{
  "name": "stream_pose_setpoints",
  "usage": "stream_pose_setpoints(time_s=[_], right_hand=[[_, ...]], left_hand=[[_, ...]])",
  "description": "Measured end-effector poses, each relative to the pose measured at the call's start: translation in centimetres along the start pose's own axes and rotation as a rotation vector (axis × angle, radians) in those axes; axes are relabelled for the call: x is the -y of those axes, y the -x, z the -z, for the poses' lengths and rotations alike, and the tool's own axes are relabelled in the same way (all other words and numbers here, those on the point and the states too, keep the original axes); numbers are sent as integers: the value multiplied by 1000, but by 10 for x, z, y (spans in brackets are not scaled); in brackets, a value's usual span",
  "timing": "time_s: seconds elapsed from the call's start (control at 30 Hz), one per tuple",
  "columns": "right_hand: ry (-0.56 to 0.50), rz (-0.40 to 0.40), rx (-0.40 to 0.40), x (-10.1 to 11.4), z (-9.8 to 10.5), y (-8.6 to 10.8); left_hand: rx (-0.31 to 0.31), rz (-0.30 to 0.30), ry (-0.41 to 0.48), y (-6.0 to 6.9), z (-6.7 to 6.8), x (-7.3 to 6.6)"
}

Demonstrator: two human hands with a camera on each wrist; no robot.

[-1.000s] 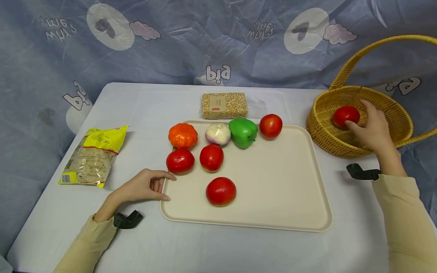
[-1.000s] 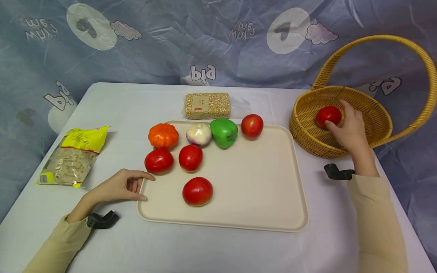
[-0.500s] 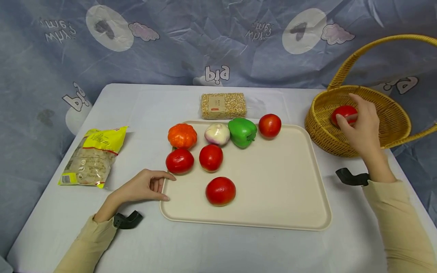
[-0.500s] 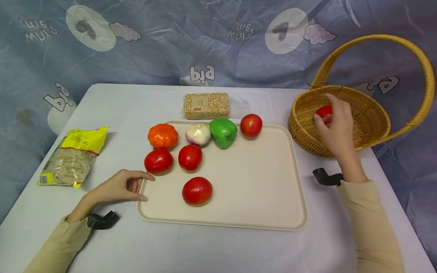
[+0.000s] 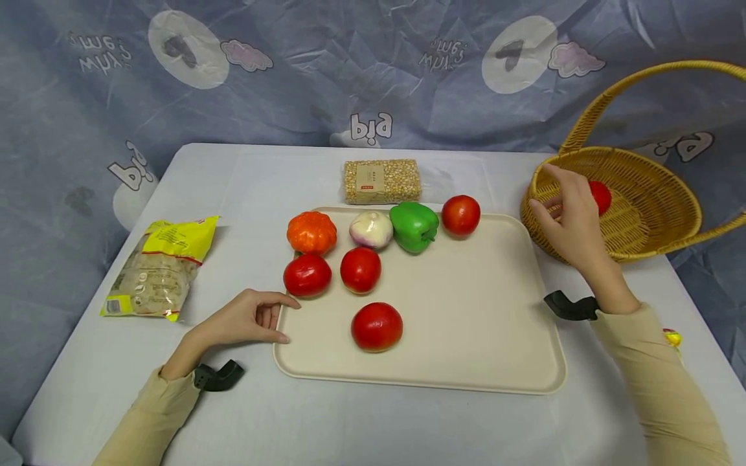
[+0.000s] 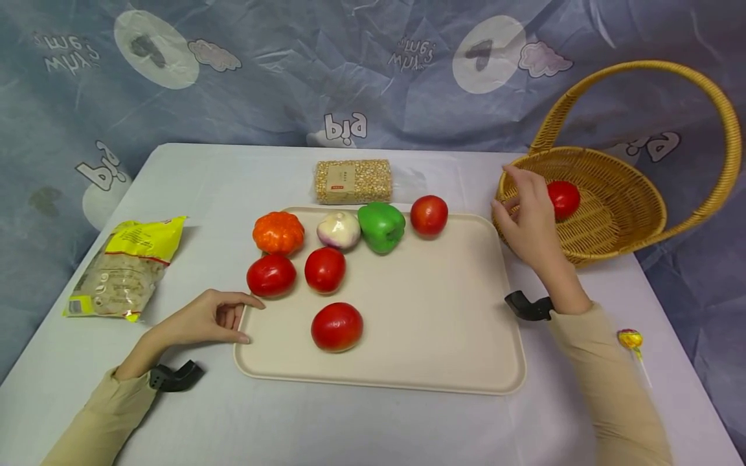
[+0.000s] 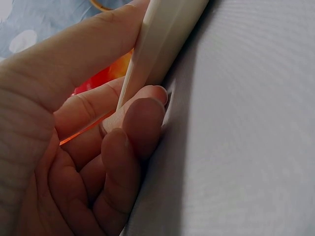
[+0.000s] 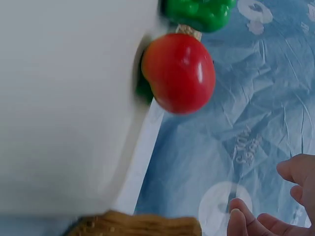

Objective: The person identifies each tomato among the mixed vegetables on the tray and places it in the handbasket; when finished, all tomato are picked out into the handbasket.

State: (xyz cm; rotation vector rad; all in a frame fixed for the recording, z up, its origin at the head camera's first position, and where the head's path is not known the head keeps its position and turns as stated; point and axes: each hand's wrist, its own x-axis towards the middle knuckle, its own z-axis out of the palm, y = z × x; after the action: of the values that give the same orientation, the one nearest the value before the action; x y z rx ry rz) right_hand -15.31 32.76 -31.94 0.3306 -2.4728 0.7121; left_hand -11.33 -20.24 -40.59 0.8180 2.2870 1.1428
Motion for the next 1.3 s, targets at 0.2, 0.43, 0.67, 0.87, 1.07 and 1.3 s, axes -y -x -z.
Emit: stream_pose_setpoints(time_s=[0.2,0.43,0.67,0.87,1.07,1.3], right_hand=[[-31,79,51,8,-23,-3],[-25,102,158,14,-46,-4],[4,72,274,14,-64,-2],[46,36,372,13,-74,-1],[74,26,419,14,-76,-2],[59,31,441,12,-78,-3]], left_hand=[[-4,-5,3,1,0,0],[0,2,6,0,0,3],[-4,-2,8,0,-1,6],[-8,-4,21,0,-1,4],[-12,1,10,1,-1,1],[-12,-18,23,1,-1,4]])
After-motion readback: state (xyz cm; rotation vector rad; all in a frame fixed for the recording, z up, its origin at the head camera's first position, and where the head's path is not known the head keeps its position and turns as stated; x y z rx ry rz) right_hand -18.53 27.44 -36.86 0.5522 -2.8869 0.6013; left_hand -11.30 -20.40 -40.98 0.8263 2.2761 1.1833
